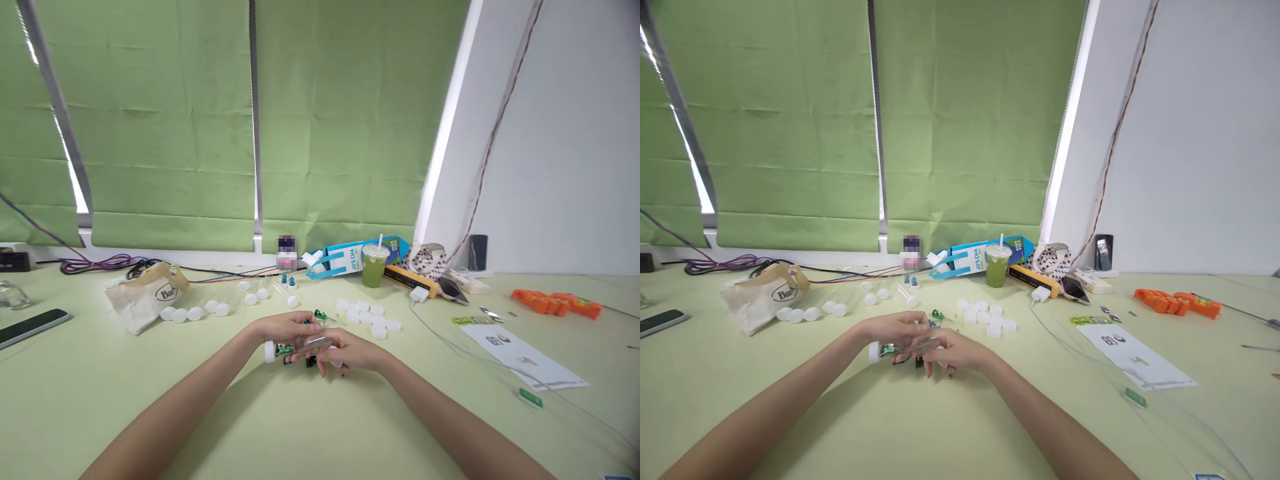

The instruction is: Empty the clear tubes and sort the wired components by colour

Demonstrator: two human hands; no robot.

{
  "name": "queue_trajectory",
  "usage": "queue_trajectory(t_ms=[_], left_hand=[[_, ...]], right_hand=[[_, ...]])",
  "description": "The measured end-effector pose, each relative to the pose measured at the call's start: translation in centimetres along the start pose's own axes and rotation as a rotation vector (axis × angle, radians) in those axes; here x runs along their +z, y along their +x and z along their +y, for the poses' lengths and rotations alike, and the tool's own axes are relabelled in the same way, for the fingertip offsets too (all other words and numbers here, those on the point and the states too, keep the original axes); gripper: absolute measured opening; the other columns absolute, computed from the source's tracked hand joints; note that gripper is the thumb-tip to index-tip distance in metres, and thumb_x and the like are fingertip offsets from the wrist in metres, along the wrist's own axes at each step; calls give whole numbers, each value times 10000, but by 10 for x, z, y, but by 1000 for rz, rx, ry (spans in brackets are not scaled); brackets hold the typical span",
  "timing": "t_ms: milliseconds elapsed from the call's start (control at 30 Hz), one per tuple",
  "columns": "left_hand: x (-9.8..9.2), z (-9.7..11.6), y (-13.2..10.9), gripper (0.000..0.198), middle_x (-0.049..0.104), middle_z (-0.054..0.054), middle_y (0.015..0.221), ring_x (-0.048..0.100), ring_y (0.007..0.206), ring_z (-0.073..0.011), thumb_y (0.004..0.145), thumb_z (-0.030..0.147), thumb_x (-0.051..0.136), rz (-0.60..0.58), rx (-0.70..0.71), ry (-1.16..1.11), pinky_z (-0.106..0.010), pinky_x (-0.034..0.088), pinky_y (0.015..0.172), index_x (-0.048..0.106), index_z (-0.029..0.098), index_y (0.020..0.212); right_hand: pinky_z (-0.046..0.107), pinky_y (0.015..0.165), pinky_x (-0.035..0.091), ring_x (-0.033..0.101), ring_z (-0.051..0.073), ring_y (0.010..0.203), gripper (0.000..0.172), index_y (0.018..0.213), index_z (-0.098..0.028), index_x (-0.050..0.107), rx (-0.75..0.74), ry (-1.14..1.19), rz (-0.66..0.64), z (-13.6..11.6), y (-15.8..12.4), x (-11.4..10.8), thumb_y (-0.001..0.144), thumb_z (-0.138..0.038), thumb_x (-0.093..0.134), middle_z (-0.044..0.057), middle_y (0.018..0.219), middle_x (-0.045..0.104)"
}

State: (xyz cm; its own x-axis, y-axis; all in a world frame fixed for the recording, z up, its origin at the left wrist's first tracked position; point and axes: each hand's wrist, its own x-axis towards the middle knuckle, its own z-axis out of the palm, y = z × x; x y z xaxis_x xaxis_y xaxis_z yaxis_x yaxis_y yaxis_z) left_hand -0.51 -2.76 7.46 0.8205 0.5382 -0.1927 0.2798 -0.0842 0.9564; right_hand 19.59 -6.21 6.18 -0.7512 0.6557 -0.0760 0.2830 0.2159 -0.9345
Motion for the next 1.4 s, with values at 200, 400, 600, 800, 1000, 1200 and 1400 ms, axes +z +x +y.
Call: queue_trajectory(t_ms=[200,400,600,800,1000,1200,1400], left_hand=[[-9,7,-12,412,549,23,624,503,395,-108,680,542,537,177,-152,443,-211,366,401,442,204,897],[-34,8,-23,410,614,-29,755,580,593,-183,572,522,629,438,-199,1069,-245,398,520,576,215,839],[-72,-7,-34,337,554,-124,1056,521,961,-293,732,176,481,868,-313,1280,-432,358,803,522,222,1063],[-105,-46,-29,470,512,-107,1102,443,1068,-279,743,64,363,1099,-310,1252,-614,95,923,445,260,1162],[-120,-71,-18,441,406,-103,1274,285,1200,-305,805,158,334,1106,-255,1159,-649,144,897,376,285,1226],[-118,-75,-11,363,431,-104,1166,349,1146,-281,798,375,409,1111,-164,1101,-475,329,880,429,248,1138],[-122,-79,-13,218,452,-112,1059,431,1069,-232,787,216,381,1147,-113,1088,-409,342,891,447,167,989]], right_hand=[[158,337,214,321,27,340,218,847,-166,568,48,74,187,21,4,-16,747,-346,495,-2,638,610],[170,358,233,330,50,365,285,800,-152,618,90,-120,219,24,1,-23,744,-400,490,-31,498,510],[204,485,322,461,104,479,248,819,-165,577,45,-498,516,22,-8,-51,734,-387,503,-22,512,563],[272,614,347,509,173,684,245,737,-172,545,137,-778,956,43,0,-73,798,-350,389,49,735,600],[351,771,323,461,248,977,267,1009,-192,495,163,-963,947,26,47,-71,791,-342,462,106,1017,545],[332,804,339,429,252,1062,495,1237,-210,311,96,-982,812,-27,149,-80,791,-358,466,124,1196,424],[387,831,332,378,301,1111,476,1227,-227,339,95,-980,779,-42,205,-74,776,-266,486,119,1301,304]])
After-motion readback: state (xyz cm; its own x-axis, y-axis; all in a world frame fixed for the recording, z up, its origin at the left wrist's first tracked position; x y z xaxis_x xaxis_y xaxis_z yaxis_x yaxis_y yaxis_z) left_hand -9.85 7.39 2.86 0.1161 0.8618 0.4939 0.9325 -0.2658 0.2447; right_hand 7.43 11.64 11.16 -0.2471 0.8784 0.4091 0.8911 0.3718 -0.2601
